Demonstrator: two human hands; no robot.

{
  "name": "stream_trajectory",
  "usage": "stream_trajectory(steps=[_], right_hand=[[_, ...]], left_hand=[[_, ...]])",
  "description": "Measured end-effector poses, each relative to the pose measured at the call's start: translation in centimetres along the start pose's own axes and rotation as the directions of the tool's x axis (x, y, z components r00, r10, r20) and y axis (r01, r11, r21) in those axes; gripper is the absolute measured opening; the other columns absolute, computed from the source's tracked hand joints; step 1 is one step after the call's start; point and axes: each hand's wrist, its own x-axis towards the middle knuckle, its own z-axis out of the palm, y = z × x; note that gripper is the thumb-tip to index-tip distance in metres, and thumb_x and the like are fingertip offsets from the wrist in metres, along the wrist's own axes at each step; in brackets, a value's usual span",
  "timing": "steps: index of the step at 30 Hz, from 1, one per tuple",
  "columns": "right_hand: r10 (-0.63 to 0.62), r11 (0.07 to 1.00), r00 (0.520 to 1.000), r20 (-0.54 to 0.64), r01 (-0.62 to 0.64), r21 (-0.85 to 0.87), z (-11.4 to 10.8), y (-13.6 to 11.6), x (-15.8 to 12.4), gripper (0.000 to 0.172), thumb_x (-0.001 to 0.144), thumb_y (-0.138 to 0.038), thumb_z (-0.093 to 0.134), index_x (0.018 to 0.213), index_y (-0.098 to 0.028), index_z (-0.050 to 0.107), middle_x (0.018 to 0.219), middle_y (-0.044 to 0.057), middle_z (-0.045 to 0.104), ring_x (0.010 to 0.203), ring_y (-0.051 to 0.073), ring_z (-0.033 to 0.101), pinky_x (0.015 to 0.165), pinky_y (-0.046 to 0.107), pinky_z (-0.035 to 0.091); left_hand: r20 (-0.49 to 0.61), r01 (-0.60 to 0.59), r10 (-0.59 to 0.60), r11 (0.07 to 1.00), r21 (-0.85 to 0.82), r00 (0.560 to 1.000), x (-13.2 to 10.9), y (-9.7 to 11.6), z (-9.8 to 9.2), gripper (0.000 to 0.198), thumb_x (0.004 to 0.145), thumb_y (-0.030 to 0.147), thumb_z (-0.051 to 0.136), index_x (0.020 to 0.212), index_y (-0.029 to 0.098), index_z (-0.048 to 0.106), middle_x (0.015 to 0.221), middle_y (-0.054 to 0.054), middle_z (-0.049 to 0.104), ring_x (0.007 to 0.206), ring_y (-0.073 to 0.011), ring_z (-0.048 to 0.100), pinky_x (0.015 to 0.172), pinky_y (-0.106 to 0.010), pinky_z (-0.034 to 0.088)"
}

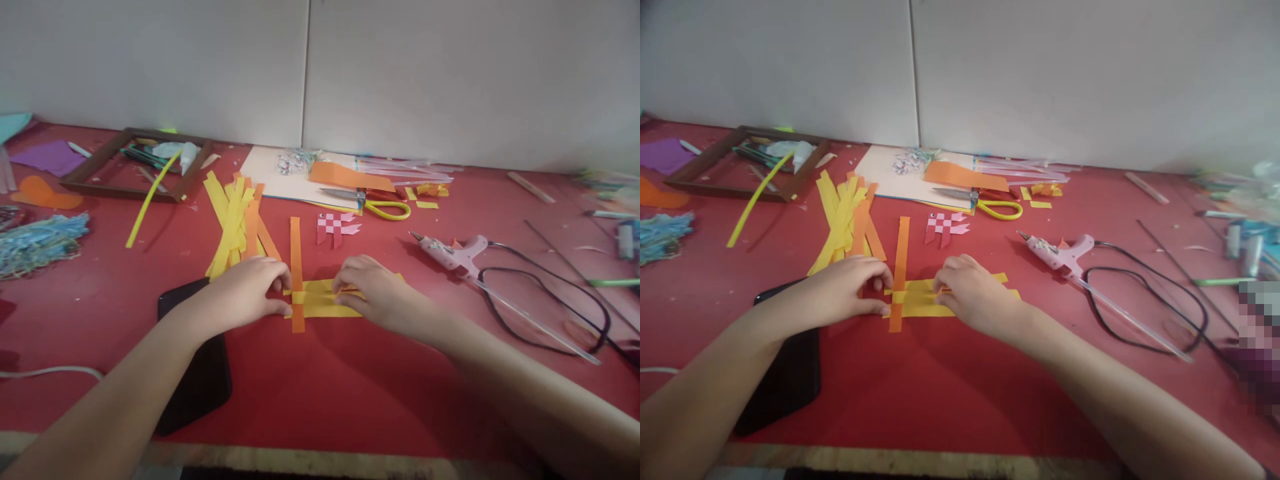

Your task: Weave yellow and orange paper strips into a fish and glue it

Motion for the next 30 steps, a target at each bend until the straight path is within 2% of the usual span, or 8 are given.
stream_trajectory(steps=[5, 11, 14, 20, 30], right_hand=[[-0.011, 1.0, 1.0, -0.002, 0.011, -0.018, 0.3, -0.6, 0.4, 0.012, 0.091, -0.016, 0.057, 0.084, -0.018, 0.066, 0.092, 0.007, 0.064, 0.092, 0.023, 0.057, 0.08, 0.035, 0.046], [-0.13, 0.991, 0.99, -0.048, 0.129, -0.017, 1.0, -0.7, 0.4, 0.015, 0.093, -0.016, 0.055, 0.093, -0.017, 0.069, 0.093, 0.007, 0.066, 0.091, 0.022, 0.058, 0.081, 0.035, 0.049], [-0.205, 0.979, 0.973, -0.109, 0.202, -0.03, 1.4, -0.6, 0.0, 0.02, 0.095, -0.016, 0.052, 0.101, -0.018, 0.071, 0.099, 0.008, 0.069, 0.093, 0.023, 0.059, 0.083, 0.037, 0.05], [-0.379, 0.925, 0.912, -0.157, 0.371, -0.082, 2.2, -0.5, -0.8, 0.031, 0.096, -0.011, 0.044, 0.109, -0.017, 0.072, 0.113, 0.008, 0.072, 0.102, 0.023, 0.06, 0.091, 0.04, 0.052], [-0.458, 0.888, 0.857, -0.235, 0.454, -0.074, 2.6, -0.6, -0.9, 0.029, 0.095, -0.012, 0.047, 0.111, -0.014, 0.071, 0.116, 0.009, 0.072, 0.108, 0.022, 0.064, 0.096, 0.04, 0.054]], left_hand=[[0.015, -0.017, 0.017, 1.0, -0.017, 1.0, 0.1, -0.1, -0.1, 0.029, 0.074, 0.045, 0.074, 0.088, 0.023, 0.06, 0.093, -0.003, 0.064, 0.088, -0.0226, 0.057, 0.074, -0.032, 0.042], [0.026, -0.018, 0.019, 0.999, -0.03, 0.999, 0.1, -0.3, 0.0, 0.031, 0.074, 0.046, 0.075, 0.091, 0.024, 0.061, 0.094, -0.002, 0.063, 0.09, -0.0227, 0.055, 0.075, -0.032, 0.042], [0.019, -0.03, 0.03, 0.999, -0.025, 0.999, 0.0, -0.3, 0.0, 0.031, 0.075, 0.045, 0.074, 0.091, 0.024, 0.059, 0.094, -0.002, 0.063, 0.09, -0.0228, 0.055, 0.074, -0.033, 0.042], [-0.023, -0.074, 0.074, 0.997, 0.007, 0.997, -0.2, 0.0, 0.0, 0.025, 0.078, 0.037, 0.073, 0.092, 0.024, 0.058, 0.099, -0.003, 0.063, 0.096, -0.0232, 0.055, 0.08, -0.034, 0.042], [-0.039, -0.064, 0.063, 0.998, -0.013, 0.997, 0.0, -0.2, 0.4, 0.026, 0.079, 0.037, 0.073, 0.095, 0.024, 0.058, 0.102, -0.002, 0.063, 0.097, -0.0228, 0.057, 0.082, -0.035, 0.044]])
